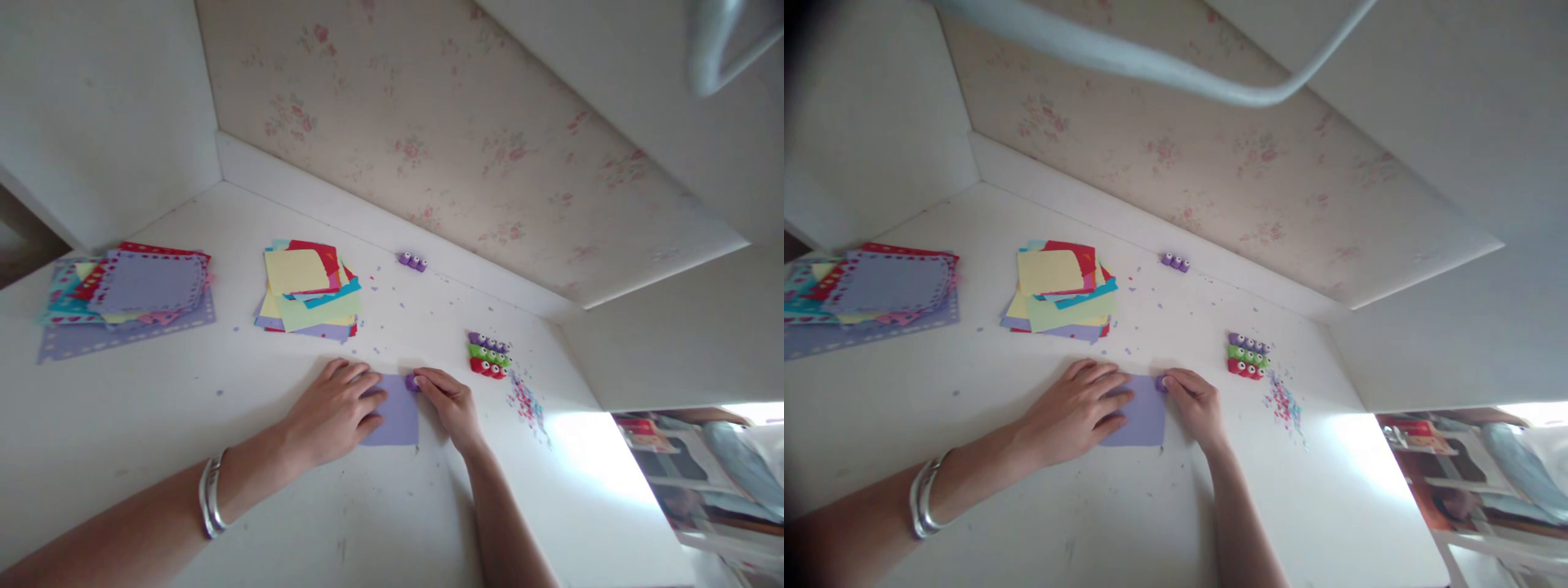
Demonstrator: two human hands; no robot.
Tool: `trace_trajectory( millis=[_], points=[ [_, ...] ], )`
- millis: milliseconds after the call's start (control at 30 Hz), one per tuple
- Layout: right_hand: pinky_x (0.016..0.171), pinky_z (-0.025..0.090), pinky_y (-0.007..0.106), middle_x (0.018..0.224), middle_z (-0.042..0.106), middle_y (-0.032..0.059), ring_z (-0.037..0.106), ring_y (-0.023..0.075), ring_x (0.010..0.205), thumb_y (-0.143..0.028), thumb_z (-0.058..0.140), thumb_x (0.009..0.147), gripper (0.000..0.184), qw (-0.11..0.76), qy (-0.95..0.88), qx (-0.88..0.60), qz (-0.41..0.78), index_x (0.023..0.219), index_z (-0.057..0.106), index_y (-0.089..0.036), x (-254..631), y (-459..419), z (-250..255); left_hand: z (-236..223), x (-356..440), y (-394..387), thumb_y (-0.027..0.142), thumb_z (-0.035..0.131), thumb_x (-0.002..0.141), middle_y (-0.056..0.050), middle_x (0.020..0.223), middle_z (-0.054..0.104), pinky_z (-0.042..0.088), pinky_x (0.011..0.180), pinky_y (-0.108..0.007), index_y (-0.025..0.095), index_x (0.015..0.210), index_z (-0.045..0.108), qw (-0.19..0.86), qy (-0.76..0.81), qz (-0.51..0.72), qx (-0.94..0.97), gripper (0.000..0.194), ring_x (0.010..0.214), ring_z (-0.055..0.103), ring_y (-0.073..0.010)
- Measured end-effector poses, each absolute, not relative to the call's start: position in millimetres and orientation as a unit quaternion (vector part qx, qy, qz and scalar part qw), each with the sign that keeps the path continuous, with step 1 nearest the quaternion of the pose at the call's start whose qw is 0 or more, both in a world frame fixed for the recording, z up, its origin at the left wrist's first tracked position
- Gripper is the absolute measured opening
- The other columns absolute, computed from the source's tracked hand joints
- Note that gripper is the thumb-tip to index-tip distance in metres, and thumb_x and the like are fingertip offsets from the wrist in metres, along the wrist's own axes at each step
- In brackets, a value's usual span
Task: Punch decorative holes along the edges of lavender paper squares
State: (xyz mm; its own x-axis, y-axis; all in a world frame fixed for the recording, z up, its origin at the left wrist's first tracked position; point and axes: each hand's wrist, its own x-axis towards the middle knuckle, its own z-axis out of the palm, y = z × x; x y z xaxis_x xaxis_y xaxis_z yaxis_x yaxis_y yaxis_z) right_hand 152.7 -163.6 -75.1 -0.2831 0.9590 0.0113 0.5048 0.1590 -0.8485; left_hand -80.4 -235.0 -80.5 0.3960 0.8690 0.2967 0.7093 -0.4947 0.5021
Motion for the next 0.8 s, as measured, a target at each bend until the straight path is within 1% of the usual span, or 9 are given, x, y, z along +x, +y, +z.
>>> trace_trajectory(
  millis=[100, 200, 267, 467, 667, 800],
  points=[
    [0.094, 0.051, 0.039, 0.106, 0.073, 0.0053, 0.066, 0.0231, 0.101, -0.041, 0.064, 0.084, 0.023, 0.284, -0.692, -0.528, 0.402, 0.095, 0.077, -0.026, 152.9, -163.1, -73.7, -80.5, -80.5, -235.2, 0.036, 0.057, 0.091, -0.004, 0.124, 0.062, 0.030, 0.103, -0.046, 0.026, 0.111, 0.066, 0.151, 0.482, 0.266, 0.821, 0.024, 0.121, 0.047, -0.0261],
    [0.097, 0.048, 0.041, 0.111, 0.072, 0.0062, 0.064, 0.0244, 0.105, -0.043, 0.066, 0.083, 0.028, 0.271, -0.681, -0.531, 0.425, 0.102, 0.075, -0.025, 153.5, -161.5, -71.9, -79.9, -80.9, -235.3, 0.036, 0.057, 0.091, -0.004, 0.124, 0.062, 0.029, 0.103, -0.046, 0.025, 0.111, 0.066, 0.151, 0.484, 0.262, 0.821, 0.024, 0.121, 0.047, -0.0263],
    [0.098, 0.048, 0.042, 0.112, 0.071, 0.0069, 0.064, 0.0253, 0.106, -0.045, 0.066, 0.082, 0.031, 0.261, -0.676, -0.532, 0.438, 0.104, 0.075, -0.025, 153.5, -160.0, -70.2, -79.7, -81.0, -235.3, 0.035, 0.058, 0.091, -0.004, 0.123, 0.063, 0.030, 0.102, -0.046, 0.026, 0.111, 0.066, 0.152, 0.483, 0.265, 0.821, 0.024, 0.121, 0.048, -0.0261],
    [0.091, 0.051, 0.041, 0.103, 0.073, 0.0068, 0.066, 0.0253, 0.099, -0.046, 0.069, 0.078, 0.031, 0.224, -0.669, -0.529, 0.471, 0.097, 0.077, -0.024, 150.6, -151.6, -61.3, -81.2, -80.4, -235.0, 0.035, 0.056, 0.092, -0.004, 0.122, 0.063, 0.029, 0.102, -0.046, 0.027, 0.111, 0.067, 0.150, 0.478, 0.279, 0.819, 0.023, 0.120, 0.049, -0.0261],
    [0.090, 0.049, 0.041, 0.098, 0.073, 0.0041, 0.066, 0.0241, 0.093, -0.041, 0.071, 0.074, 0.024, 0.149, -0.684, -0.549, 0.456, 0.093, 0.078, -0.027, 148.3, -139.7, -52.8, -83.2, -80.2, -233.9, 0.037, 0.053, 0.093, -0.003, 0.127, 0.061, 0.027, 0.103, -0.048, 0.027, 0.113, 0.065, 0.142, 0.478, 0.254, 0.829, 0.025, 0.122, 0.047, -0.0275],
    [0.090, 0.048, 0.041, 0.096, 0.074, 0.0025, 0.067, 0.0234, 0.091, -0.039, 0.071, 0.075, 0.022, 0.124, -0.692, -0.556, 0.443, 0.092, 0.078, -0.028, 147.9, -136.2, -48.5, -83.0, -80.0, -233.7, 0.037, 0.052, 0.093, -0.004, 0.127, 0.061, 0.027, 0.103, -0.048, 0.027, 0.113, 0.065, 0.139, 0.479, 0.252, 0.829, 0.026, 0.122, 0.048, -0.0273]
  ],
)
